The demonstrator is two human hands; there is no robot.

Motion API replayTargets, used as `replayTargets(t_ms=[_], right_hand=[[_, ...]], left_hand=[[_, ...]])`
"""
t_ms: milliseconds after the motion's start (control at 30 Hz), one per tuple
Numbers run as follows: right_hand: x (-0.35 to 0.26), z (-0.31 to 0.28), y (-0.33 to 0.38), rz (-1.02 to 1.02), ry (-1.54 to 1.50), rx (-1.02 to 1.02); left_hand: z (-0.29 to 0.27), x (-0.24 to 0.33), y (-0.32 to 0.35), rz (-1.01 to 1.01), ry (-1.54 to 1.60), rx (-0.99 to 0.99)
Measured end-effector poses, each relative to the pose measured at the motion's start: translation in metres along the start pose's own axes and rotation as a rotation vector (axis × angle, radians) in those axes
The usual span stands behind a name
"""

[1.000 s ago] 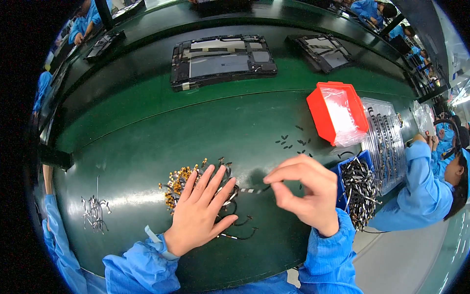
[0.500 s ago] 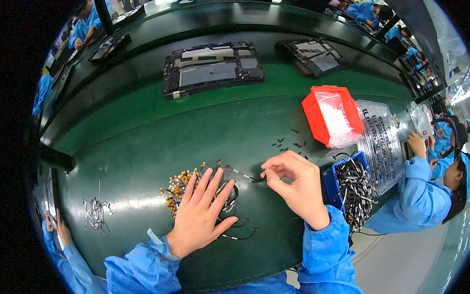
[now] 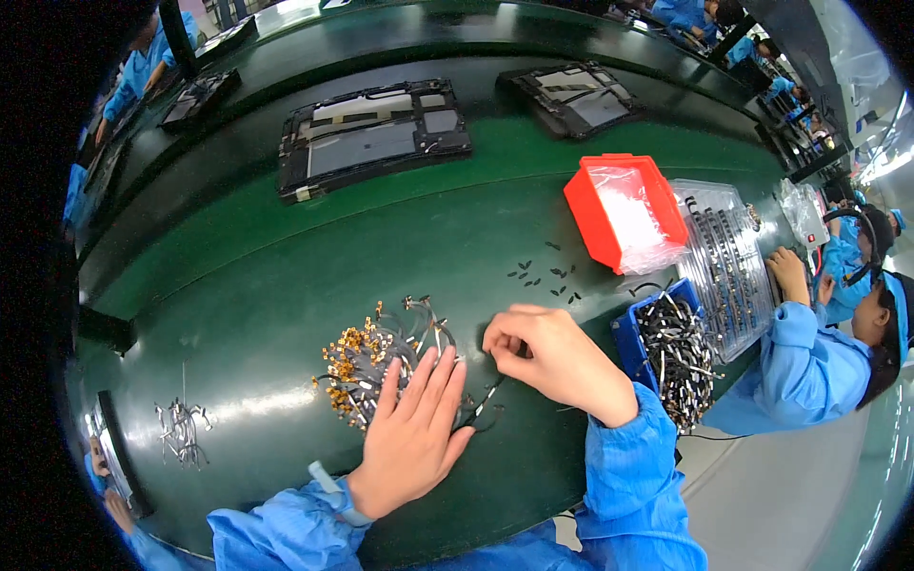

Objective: The person assembles internal components of an electronic device by hand, connecting ribbon cables and internal wiring to the mainboard and electronic housing.

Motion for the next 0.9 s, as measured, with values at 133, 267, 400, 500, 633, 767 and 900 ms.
replayTargets(t_ms=[133, 267, 400, 500, 633, 767, 900], right_hand=[[0.011, -0.008, 0.006, 0.025, 0.051, 0.109], [-0.001, -0.025, 0.008, -0.093, 0.158, 0.303], [-0.013, -0.05, -0.018, -0.166, 0.025, 0.392], [-0.028, -0.064, -0.072, -0.218, 0.211, 0.552], [0.011, -0.044, -0.181, -0.058, 0.131, 0.558], [0.039, -0.019, -0.228, 0.026, 0.074, 0.539], [0.046, -0.043, -0.222, 0.085, -0.945, 0.449]], left_hand=[[-0.007, 0.014, -0.018, 0.013, 0.138, 0.097], [-0.048, -0.001, -0.026, -0.053, 0.249, 0.12], [-0.083, -0.105, -0.032, -0.363, 0.366, 0.505], [-0.1, -0.198, -0.025, -0.623, 0.398, 0.719], [-0.101, -0.278, -0.029, -0.805, 0.029, 0.669], [-0.092, -0.268, -0.023, -0.584, 0.31, 0.834], [-0.098, -0.14, 0.008, -0.205, 0.239, 0.873]])
Point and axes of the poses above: each hand's wrist, its own y-axis away from the middle knuckle, its own z-axis out of the palm, x = y × z, the point moved 8 cm from there along -y, towards the middle knuckle, and after that the axes turned 2 degrees about -x, right-handed, at the moved point
